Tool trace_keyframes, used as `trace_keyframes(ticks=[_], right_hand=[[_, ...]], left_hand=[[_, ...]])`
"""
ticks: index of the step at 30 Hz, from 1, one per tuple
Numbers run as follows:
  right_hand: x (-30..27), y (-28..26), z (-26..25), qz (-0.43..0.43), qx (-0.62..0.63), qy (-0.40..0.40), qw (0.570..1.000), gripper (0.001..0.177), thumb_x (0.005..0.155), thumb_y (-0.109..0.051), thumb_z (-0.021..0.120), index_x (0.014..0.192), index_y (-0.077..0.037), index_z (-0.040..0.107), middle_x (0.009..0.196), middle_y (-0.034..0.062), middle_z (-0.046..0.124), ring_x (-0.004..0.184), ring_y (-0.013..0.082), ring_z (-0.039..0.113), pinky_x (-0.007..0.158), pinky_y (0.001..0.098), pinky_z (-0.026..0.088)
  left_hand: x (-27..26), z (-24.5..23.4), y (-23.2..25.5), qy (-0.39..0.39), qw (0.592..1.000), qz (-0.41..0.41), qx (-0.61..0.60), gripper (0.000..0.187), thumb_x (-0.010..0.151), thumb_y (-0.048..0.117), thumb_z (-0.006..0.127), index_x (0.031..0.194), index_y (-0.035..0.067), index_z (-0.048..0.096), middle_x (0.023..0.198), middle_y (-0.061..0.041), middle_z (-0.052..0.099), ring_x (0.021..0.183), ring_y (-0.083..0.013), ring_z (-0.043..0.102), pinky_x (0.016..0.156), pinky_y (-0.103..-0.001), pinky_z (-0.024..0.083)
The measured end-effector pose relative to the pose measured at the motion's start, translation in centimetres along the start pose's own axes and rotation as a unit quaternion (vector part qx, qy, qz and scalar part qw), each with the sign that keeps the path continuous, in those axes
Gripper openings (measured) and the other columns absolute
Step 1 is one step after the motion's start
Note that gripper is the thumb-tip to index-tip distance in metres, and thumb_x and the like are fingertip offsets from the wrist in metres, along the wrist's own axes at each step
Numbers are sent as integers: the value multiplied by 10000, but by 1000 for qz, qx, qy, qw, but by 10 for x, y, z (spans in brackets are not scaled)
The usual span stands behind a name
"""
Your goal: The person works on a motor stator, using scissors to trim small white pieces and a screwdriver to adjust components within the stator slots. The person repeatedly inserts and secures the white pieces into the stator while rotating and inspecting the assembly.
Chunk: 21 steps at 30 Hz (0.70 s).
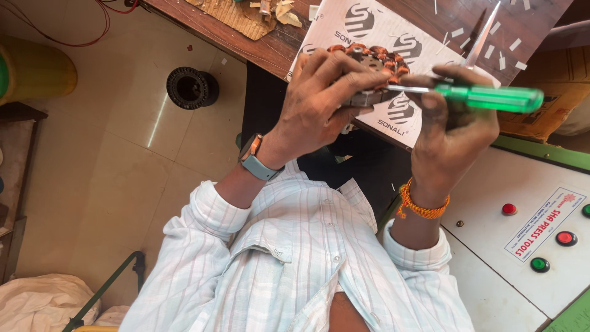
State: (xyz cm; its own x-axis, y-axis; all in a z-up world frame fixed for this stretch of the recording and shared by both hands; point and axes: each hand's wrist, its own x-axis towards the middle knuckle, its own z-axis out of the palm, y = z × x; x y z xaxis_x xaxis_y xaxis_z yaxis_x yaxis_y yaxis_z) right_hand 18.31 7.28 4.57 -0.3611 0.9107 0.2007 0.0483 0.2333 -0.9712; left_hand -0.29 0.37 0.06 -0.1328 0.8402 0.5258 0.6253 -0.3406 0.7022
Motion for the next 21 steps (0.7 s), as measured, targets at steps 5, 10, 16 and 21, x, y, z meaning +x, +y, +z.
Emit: trace_keyframes(ticks=[5,10,16,21], right_hand=[[9,7,-10,26,59,-41,997,486,1089,-360,750,1257,59,570,1089,210,745,1071,252,778,976,353,639],[2,27,-24,48,253,26,966,424,1083,-295,760,1259,38,565,1043,218,728,935,287,770,874,413,667],[-4,42,-66,104,106,10,989,368,1138,-250,751,1237,55,569,1076,213,728,897,260,760,828,371,667],[7,53,-71,182,-110,-29,977,331,1097,-242,782,1217,35,646,991,122,717,756,159,676,663,279,555]], left_hand=[[4,-7,-5,-2,1000,-2,2,522,922,211,858,1394,231,635,1219,67,647,1090,-187,549,966,-330,421],[1,-15,-14,-19,999,2,-49,730,900,208,863,1516,173,474,1268,63,689,1130,-171,573,1043,-341,417],[-33,0,-32,-25,995,19,-95,940,898,129,888,1621,232,296,1330,75,720,1163,-127,637,1070,-322,435],[-45,13,-38,26,991,62,-118,1129,849,197,972,1636,347,177,1449,26,576,1358,-188,555,1141,-377,435]])
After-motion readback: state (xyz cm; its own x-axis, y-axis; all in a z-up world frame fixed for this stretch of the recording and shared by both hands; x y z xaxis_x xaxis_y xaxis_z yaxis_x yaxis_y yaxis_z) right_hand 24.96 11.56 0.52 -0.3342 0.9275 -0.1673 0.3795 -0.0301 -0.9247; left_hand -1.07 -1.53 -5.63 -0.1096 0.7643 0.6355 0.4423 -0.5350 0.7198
